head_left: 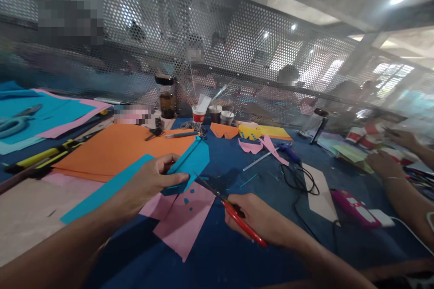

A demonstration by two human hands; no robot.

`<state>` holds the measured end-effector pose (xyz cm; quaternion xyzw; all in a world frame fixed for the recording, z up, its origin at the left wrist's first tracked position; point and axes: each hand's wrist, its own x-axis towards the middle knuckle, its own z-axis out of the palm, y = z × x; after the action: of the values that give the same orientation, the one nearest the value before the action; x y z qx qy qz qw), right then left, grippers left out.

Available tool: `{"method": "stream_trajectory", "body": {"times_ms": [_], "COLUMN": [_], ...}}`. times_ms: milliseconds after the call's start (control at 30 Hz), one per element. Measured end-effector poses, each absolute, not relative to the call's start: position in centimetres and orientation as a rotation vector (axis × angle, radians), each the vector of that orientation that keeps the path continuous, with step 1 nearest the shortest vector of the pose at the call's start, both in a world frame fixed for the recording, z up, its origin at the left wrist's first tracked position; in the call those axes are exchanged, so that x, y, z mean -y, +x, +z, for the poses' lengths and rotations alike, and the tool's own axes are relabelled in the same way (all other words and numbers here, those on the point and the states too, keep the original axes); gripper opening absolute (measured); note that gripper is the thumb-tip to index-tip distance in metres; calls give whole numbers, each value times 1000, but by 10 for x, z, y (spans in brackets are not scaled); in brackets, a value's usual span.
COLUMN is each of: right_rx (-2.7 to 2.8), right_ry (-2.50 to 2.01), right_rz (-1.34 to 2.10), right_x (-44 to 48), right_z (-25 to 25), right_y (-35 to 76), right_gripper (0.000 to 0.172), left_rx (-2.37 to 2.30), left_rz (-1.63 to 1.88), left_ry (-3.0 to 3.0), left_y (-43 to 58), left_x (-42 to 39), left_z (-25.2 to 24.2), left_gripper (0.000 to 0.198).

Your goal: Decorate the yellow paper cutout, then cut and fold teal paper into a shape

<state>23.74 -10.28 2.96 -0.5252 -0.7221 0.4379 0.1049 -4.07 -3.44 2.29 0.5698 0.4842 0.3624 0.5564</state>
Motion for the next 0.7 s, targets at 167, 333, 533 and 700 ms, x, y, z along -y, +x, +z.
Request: {"method": "stream_trajectory", "body": {"times_ms": [167, 333, 533, 700], "right_rx": [2086, 2075, 2021, 1985], "right_ry": [-1481, -1463, -1382, -1361], "right_rz": [1443, 1464, 1520, 1522], "right_x": [104, 104, 105, 106], "right_z": [37, 39, 37, 34], "right_y": [238, 239, 237, 236], "right_gripper": [18, 15, 22, 25], "left_rx": [-1155, -1137, -1139, -1151], "left_rz": [858, 865, 870, 866], "left_ry": [1371, 1379, 1385, 1380], "left_y": [-41, -42, -41, -40], "left_x": [36, 34, 36, 37], "left_z": [25, 21, 24, 24], "left_gripper": [42, 40, 38, 36]}}
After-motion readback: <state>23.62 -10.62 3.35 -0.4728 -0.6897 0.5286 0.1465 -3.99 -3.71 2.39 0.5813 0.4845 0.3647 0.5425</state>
